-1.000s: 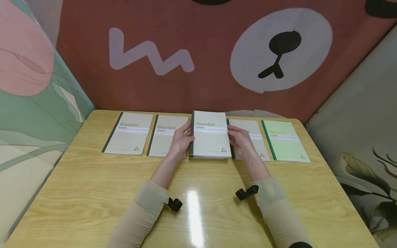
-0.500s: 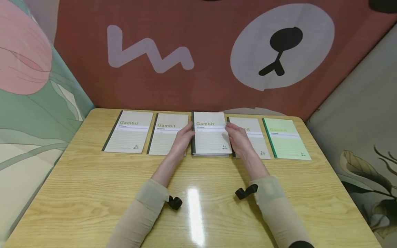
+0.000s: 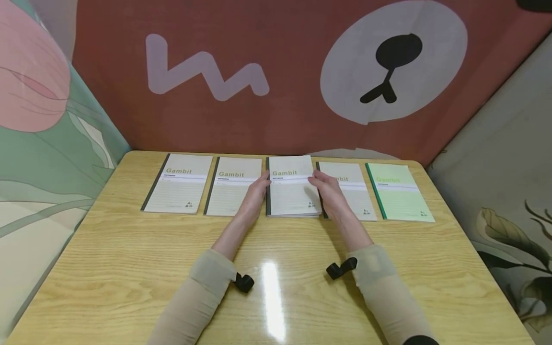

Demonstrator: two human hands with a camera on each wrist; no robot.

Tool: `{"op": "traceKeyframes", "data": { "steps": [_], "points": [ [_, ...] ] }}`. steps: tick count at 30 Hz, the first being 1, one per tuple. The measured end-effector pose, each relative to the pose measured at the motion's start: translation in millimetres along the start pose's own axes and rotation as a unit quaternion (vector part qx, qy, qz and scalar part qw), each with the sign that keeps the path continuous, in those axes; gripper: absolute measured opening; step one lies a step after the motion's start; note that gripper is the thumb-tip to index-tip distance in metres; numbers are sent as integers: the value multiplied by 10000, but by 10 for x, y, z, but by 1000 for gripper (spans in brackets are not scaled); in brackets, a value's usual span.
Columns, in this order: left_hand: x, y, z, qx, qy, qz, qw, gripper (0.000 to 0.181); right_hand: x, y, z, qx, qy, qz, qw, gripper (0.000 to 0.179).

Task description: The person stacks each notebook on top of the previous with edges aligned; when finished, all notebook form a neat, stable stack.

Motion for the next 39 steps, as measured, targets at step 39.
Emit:
{"op": "traceKeyframes", "data": {
  "steps": [39],
  "points": [
    [-8, -25, 17, -369, -296, -522, 9975, 62, 8, -14, -35, -12, -21, 299, 9996, 63]
  ]
}}
Point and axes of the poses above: each hand's wrist, its own z-axis towards the middle knuckle, its own x-axis out of the back of the hand, y = z × x, the point moved 1 cm from there along z, towards the middle knuckle, and after that the axes turned 5 degrees about x, right-handed, at the moved point
